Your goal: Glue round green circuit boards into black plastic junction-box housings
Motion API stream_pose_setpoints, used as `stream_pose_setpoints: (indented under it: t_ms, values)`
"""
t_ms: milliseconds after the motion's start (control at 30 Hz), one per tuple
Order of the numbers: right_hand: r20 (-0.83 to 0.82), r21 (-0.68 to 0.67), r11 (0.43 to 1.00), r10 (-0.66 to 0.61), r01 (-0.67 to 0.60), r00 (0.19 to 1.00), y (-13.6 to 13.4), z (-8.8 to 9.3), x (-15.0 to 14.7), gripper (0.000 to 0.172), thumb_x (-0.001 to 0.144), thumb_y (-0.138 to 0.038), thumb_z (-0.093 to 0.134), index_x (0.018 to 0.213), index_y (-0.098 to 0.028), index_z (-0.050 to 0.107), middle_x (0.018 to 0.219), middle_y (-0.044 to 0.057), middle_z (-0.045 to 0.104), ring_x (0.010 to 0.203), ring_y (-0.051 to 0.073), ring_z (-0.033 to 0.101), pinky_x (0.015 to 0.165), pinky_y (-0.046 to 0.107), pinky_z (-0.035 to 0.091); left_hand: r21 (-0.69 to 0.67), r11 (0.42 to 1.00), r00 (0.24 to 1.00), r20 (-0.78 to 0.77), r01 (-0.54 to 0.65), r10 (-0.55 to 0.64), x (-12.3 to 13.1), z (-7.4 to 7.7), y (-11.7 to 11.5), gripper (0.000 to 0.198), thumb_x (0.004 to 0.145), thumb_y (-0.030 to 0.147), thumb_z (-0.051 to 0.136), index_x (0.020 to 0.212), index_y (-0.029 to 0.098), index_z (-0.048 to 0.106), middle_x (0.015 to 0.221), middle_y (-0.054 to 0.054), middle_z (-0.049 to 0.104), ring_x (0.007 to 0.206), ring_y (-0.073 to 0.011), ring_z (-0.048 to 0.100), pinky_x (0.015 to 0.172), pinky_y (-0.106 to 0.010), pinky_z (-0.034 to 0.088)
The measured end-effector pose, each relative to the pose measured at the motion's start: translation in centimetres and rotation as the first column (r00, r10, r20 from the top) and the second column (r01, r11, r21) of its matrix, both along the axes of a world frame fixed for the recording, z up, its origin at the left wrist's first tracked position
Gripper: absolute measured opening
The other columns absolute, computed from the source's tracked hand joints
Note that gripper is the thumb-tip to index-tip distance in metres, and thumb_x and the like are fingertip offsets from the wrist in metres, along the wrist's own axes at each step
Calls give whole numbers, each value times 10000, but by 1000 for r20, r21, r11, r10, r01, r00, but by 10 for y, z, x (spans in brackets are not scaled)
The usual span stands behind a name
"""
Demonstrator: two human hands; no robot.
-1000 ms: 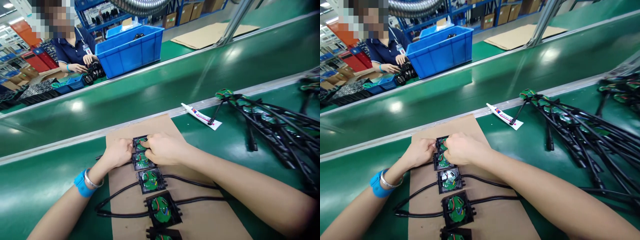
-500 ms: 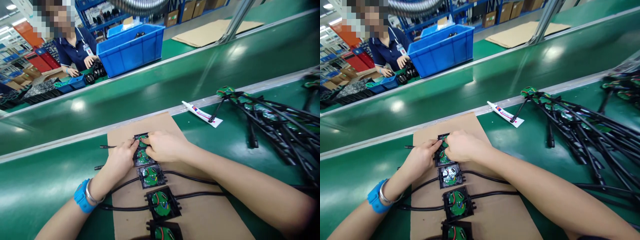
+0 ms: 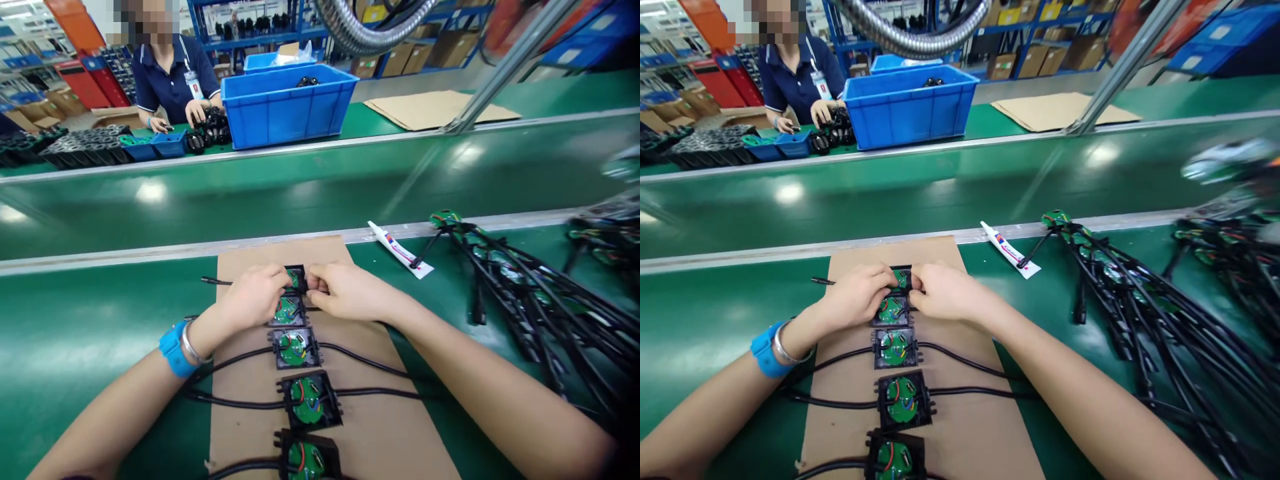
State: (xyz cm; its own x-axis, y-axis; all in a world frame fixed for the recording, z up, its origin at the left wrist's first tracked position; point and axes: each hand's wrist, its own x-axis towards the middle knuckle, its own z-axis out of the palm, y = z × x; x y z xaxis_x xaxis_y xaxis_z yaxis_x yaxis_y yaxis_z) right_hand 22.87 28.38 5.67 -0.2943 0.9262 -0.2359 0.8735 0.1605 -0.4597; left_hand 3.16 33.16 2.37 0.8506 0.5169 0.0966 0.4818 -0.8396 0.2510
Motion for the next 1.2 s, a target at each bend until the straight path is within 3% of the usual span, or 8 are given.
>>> stream_pose_setpoints:
  t_ms: [167,333,433,533,667,833,1033,1200]
  values:
    - [86,-33,997,69,-67,994,2,-1,-5,103,829,-177,471,762,-156,546,688,37,602,597,125,490,566,245,313,-38,997,998,9,61,-61,-1,-12,8,237,891,108,417,962,164,637,1015,-73,645,921,-215,615,821,-371,495]
    - [192,256,938,187,-233,963,-7,-34,7,193,886,-127,351,873,-120,543,841,108,594,737,181,519,655,294,370,-55,997,998,40,54,-52,-1,-17,6,234,864,86,433,947,153,641,963,-70,674,904,-221,626,824,-368,486]
    - [235,433,873,133,-226,963,-8,-58,15,254,907,-130,302,807,-134,536,811,121,574,756,201,509,673,314,399,-59,997,998,53,49,-46,0,-17,5,229,856,84,446,937,149,650,960,-72,680,898,-217,631,832,-362,486]
    - [219,482,859,70,-170,973,-5,-69,18,277,938,-171,283,801,-140,521,791,112,560,741,191,507,672,303,422,-54,998,998,52,44,-41,0,-16,4,211,859,91,457,932,143,648,963,-79,681,892,-219,632,829,-358,489]
    - [232,494,853,54,-166,971,-1,-68,16,242,935,-160,310,822,-146,523,801,91,565,738,177,515,650,280,422,-37,999,998,54,29,-27,0,-15,3,215,855,98,461,980,150,628,957,-80,680,875,-233,633,796,-367,495]
    - [284,492,828,139,-269,949,-4,-66,15,258,883,-52,332,819,-144,565,790,83,577,745,177,504,655,283,400,14,1000,998,53,24,-25,0,-19,1,444,835,71,475,1258,193,534,1047,-66,673,934,-224,628,810,-353,491]
    - [409,492,760,230,-426,883,-15,-64,12,248,892,-61,375,884,-136,611,842,96,589,759,198,489,641,309,386,185,979,996,-56,81,-72,5,-17,-5,301,888,100,475,1138,158,632,990,-71,646,895,-207,597,764,-324,460]
    - [315,572,769,116,-286,942,-22,-67,15,243,875,-67,433,1000,-126,633,903,101,610,826,215,486,705,327,393,158,986,997,-44,62,-56,2,-19,-4,396,845,64,482,1200,186,607,1014,-50,649,908,-209,593,760,-330,464]
